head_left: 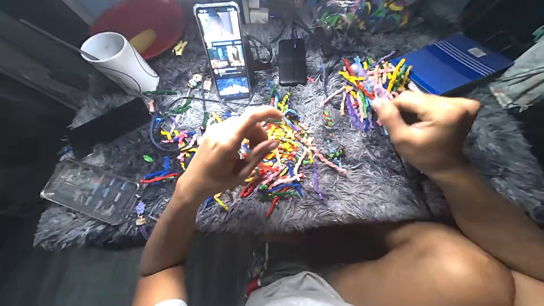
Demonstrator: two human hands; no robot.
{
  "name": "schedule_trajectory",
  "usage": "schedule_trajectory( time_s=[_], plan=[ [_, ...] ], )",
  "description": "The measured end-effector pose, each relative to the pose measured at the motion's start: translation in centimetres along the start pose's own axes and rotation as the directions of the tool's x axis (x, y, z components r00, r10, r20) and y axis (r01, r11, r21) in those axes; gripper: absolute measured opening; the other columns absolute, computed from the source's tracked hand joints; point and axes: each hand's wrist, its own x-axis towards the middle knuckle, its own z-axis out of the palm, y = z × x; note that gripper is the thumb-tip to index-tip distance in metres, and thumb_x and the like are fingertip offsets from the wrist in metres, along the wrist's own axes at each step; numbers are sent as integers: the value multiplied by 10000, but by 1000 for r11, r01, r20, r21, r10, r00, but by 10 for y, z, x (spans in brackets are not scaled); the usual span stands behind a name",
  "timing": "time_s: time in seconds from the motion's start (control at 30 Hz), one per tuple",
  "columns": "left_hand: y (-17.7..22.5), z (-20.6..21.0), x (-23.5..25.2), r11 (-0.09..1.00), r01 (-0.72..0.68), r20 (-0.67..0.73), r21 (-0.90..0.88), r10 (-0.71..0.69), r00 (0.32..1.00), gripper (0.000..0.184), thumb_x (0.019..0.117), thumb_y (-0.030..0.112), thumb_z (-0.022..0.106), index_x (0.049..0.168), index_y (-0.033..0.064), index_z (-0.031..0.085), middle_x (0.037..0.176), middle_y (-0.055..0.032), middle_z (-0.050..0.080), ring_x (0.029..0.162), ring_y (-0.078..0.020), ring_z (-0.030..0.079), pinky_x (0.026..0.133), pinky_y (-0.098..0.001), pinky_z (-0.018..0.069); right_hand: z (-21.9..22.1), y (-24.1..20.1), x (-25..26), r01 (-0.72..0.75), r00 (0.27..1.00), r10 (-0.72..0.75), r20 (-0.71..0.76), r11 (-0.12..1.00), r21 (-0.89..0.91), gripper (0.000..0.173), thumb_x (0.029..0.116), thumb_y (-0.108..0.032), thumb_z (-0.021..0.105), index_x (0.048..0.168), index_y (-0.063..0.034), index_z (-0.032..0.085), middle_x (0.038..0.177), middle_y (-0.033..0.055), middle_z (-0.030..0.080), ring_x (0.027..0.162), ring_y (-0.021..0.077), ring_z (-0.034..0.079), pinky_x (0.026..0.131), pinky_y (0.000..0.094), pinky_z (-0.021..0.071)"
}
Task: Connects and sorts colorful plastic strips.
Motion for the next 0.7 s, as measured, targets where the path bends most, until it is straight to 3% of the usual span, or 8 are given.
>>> schedule_trajectory(
  time_s=[0.1,0.2,0.27,0.37,0.43,0.53,0.63,0.7],
  plan=[
    [-4,4,0,987,55,-87,150,-42,995,282,1020,134,581,1230,-44,646,769,-74,687,672,-93,635,685,-247,532,9,26,6,-227,968,245,48,943,-243,510,1068,-395,511,946,80,652,763,272,645,662,442,635,616,604,446],
    [-9,18,0,976,17,-140,216,13,990,229,1014,120,571,1121,-32,705,739,-92,672,638,-148,613,640,-309,515,10,25,4,-236,922,284,263,951,-200,529,1045,-430,545,1036,85,664,833,299,658,750,514,650,660,692,461],
    [-12,32,-2,939,-97,-106,329,139,985,224,1011,113,565,1063,-12,744,721,-112,691,638,-213,628,635,-359,494,14,11,-6,-138,889,157,431,988,-75,446,1027,-411,599,969,22,691,802,218,665,704,429,663,611,641,504],
    [-16,46,-5,865,-294,13,407,317,948,184,989,90,591,1019,-3,748,602,-81,598,571,-237,566,576,-366,437,33,-5,-19,-37,764,-12,645,997,62,362,957,-441,680,911,-84,724,784,74,669,689,275,673,592,535,538],
    [-18,52,-6,850,-350,49,393,360,931,177,978,89,602,1017,-3,748,576,-69,580,553,-231,561,565,-359,435,41,-7,-25,79,696,-131,706,991,106,221,950,-310,713,954,-89,714,813,61,644,700,254,666,576,473,528],
    [-19,57,-7,853,-380,64,358,383,921,194,981,95,597,1035,-5,754,550,-57,542,523,-219,531,551,-351,430,43,-3,-27,155,734,-227,640,973,168,50,911,-104,696,938,-72,724,781,71,659,661,256,672,542,461,526],
    [-17,64,-10,854,-375,38,360,388,921,195,968,108,614,1035,1,763,586,-60,578,563,-212,554,599,-346,446,32,-6,-25,154,789,-211,577,977,147,82,940,-145,690,947,-87,747,763,64,688,657,252,690,554,463,536],
    [-13,69,-10,868,-346,-22,355,378,926,182,969,108,631,1045,10,763,722,-87,684,686,-217,636,698,-351,495,24,-10,-24,173,838,-218,500,976,136,139,963,-179,660,943,-73,747,754,70,656,649,253,668,543,441,522]
  ],
)
